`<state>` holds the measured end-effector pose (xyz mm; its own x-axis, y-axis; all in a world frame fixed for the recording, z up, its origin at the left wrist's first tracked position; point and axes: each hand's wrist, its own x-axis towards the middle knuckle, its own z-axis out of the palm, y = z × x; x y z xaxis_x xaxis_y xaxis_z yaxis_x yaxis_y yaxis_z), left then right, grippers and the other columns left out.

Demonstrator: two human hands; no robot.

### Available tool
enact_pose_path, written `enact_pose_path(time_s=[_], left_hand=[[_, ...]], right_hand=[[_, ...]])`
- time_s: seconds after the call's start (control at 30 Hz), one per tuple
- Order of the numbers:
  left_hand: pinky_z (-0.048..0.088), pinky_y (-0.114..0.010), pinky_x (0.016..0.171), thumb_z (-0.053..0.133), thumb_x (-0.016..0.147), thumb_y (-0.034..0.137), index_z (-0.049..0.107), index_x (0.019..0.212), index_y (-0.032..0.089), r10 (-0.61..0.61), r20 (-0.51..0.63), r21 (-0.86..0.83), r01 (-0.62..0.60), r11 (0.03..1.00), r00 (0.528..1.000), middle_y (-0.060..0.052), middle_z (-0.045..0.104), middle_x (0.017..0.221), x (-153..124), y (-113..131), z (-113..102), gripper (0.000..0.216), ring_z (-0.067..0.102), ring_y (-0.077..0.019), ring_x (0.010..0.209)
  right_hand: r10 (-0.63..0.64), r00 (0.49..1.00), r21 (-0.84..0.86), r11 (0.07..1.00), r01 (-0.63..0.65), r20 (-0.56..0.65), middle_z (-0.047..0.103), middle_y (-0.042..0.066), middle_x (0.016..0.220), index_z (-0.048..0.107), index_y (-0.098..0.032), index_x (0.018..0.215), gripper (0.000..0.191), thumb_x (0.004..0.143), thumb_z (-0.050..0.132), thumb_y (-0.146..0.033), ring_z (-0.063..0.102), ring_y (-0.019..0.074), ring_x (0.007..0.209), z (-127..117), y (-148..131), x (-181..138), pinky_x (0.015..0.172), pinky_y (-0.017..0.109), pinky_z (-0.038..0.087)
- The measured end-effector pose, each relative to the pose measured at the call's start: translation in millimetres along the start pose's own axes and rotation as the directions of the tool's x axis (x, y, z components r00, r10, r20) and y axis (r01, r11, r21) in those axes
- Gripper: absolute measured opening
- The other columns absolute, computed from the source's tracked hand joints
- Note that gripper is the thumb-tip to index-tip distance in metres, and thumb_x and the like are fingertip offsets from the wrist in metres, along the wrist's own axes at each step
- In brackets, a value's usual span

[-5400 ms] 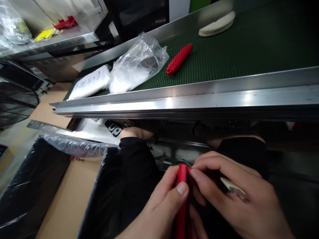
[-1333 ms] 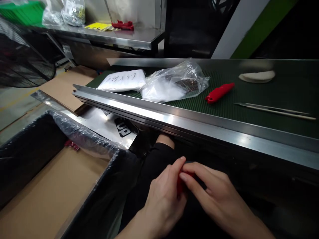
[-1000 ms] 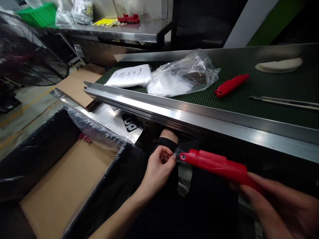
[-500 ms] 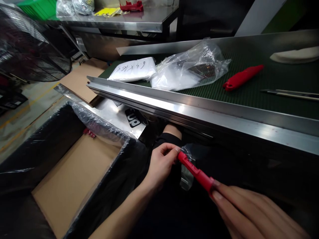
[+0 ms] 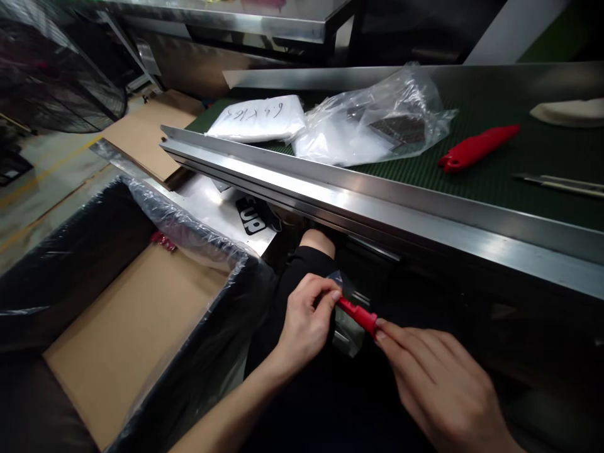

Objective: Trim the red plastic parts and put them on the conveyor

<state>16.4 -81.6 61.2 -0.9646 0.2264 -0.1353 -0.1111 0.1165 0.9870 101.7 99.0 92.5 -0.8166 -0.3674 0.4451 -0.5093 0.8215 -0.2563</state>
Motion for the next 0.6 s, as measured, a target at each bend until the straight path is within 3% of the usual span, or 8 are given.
enact_pose_path(time_s=[0.07,0.13,0.23,0.27,0.3,0.43,0.53,0.6], left_hand=[[0.045,-0.026,0.079,0.058,0.090,0.018,0.068,0.087,0.019,0.079,-0.033,0.034,-0.078,0.996,0.996,-0.003,0.062,0.089,-6,-2,2,0.010,0.058,-0.0146,0.084],[0.046,-0.027,0.079,0.056,0.090,0.015,0.066,0.089,0.019,0.154,-0.069,0.061,-0.150,0.987,0.986,-0.003,0.062,0.090,-13,-3,5,0.011,0.059,-0.0143,0.085],[0.048,-0.027,0.079,0.054,0.090,0.012,0.065,0.091,0.018,0.246,-0.122,0.100,-0.234,0.967,0.962,-0.004,0.061,0.091,-19,-5,10,0.013,0.059,-0.0144,0.085],[0.048,-0.027,0.079,0.053,0.090,0.011,0.064,0.092,0.018,0.265,-0.136,0.112,-0.251,0.961,0.955,-0.004,0.060,0.091,-20,-6,10,0.013,0.059,-0.0144,0.085],[0.048,-0.028,0.078,0.053,0.090,0.010,0.064,0.093,0.018,0.278,-0.147,0.122,-0.262,0.957,0.949,-0.005,0.060,0.092,-20,-8,10,0.014,0.058,-0.0145,0.085],[0.048,-0.028,0.077,0.050,0.090,0.008,0.062,0.093,0.017,0.276,-0.151,0.136,-0.257,0.957,0.949,-0.006,0.060,0.092,-22,-20,8,0.015,0.058,-0.0151,0.084],[0.047,-0.029,0.075,0.050,0.090,0.008,0.061,0.093,0.017,0.259,-0.106,0.112,-0.248,0.962,0.960,-0.006,0.060,0.089,-28,-25,6,0.015,0.058,-0.0154,0.082],[0.047,-0.028,0.074,0.052,0.090,0.010,0.061,0.094,0.017,0.256,-0.073,0.087,-0.249,0.965,0.964,-0.005,0.059,0.089,-31,-22,3,0.012,0.057,-0.0153,0.080]], right_hand=[[0.160,0.978,0.044,0.987,-0.155,-0.133,0.070,0.008,0.092,0.065,-0.009,0.099,0.017,0.083,0.064,-0.001,0.065,0.0162,0.080,10,-7,5,0.075,0.031,0.048],[0.387,0.887,0.128,0.922,-0.366,-0.253,0.069,0.006,0.087,0.065,-0.011,0.094,0.014,0.082,0.070,-0.006,0.064,0.0125,0.075,19,-16,8,0.072,0.025,0.049],[0.789,0.564,0.439,0.608,-0.661,-0.244,0.069,0.004,0.084,0.065,-0.015,0.095,0.014,0.084,0.072,-0.021,0.065,0.0121,0.067,32,-30,8,0.061,0.022,0.049],[0.870,0.463,0.549,0.474,-0.688,-0.171,0.069,0.003,0.079,0.064,-0.016,0.096,0.015,0.086,0.070,-0.026,0.065,0.0121,0.063,36,-34,8,0.057,0.021,0.049],[0.909,0.407,0.629,0.369,-0.685,-0.090,0.068,0.002,0.076,0.062,-0.017,0.096,0.016,0.088,0.067,-0.030,0.064,0.0121,0.060,39,-37,8,0.055,0.022,0.049],[0.918,0.383,0.747,0.183,-0.639,0.103,0.067,0.003,0.077,0.057,-0.017,0.092,0.020,0.094,0.056,-0.037,0.063,0.0127,0.060,49,-46,10,0.058,0.027,0.054],[0.899,0.423,0.727,0.216,-0.651,0.112,0.067,0.002,0.077,0.058,-0.018,0.098,0.014,0.094,0.057,-0.031,0.065,0.0132,0.064,55,-49,11,0.060,0.026,0.055],[0.873,0.484,0.689,0.314,-0.653,0.061,0.068,0.003,0.086,0.060,-0.019,0.103,0.013,0.092,0.061,-0.024,0.067,0.0140,0.073,56,-47,11,0.066,0.026,0.056]])
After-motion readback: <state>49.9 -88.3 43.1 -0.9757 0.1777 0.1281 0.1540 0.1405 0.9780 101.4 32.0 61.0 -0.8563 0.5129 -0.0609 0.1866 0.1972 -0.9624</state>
